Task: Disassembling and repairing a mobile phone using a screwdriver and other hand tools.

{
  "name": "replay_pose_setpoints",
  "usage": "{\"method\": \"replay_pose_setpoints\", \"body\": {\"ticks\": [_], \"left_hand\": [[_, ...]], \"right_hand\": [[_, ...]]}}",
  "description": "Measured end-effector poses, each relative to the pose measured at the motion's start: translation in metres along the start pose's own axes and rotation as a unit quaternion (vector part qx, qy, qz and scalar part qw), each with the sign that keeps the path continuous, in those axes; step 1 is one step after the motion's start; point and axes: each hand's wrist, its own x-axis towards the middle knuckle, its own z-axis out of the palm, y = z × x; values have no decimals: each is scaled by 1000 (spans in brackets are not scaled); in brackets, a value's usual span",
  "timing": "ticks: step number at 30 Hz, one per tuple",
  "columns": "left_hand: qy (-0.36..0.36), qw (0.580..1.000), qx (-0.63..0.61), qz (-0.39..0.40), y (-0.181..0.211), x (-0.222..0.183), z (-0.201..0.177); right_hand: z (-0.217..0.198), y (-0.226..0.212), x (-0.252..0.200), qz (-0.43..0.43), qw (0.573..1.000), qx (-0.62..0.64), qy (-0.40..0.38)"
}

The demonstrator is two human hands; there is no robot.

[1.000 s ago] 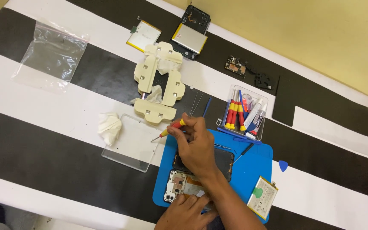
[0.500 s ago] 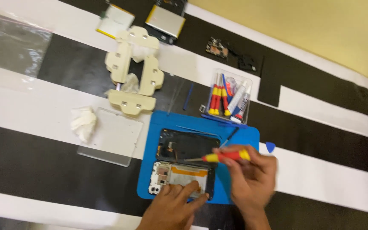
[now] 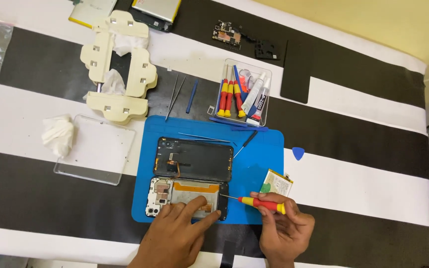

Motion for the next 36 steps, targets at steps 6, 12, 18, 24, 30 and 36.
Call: {"method": "replay_pose_setpoints", "body": {"ticks": [6,12,18,24,30,36], "left_hand": [[-42,999,-8,-30,1,2,-1],[-27,999,2,-20,2,0,-1],[-23,999,-12,-30,4,1,-4],[-17,999,-13,-25,3,0,-2],[-6,1000,-12,-19,3,0,-2],[-20,1000,-13,-20,2,1,-3]], "right_hand": [[0,7,4,-20,999,26,-16],[1,8,4,-4,999,38,-21],[2,7,3,11,1000,25,-9],[2,7,3,13,1000,24,-4],[1,8,2,13,1000,19,6],[2,7,2,11,1000,25,8]]}}
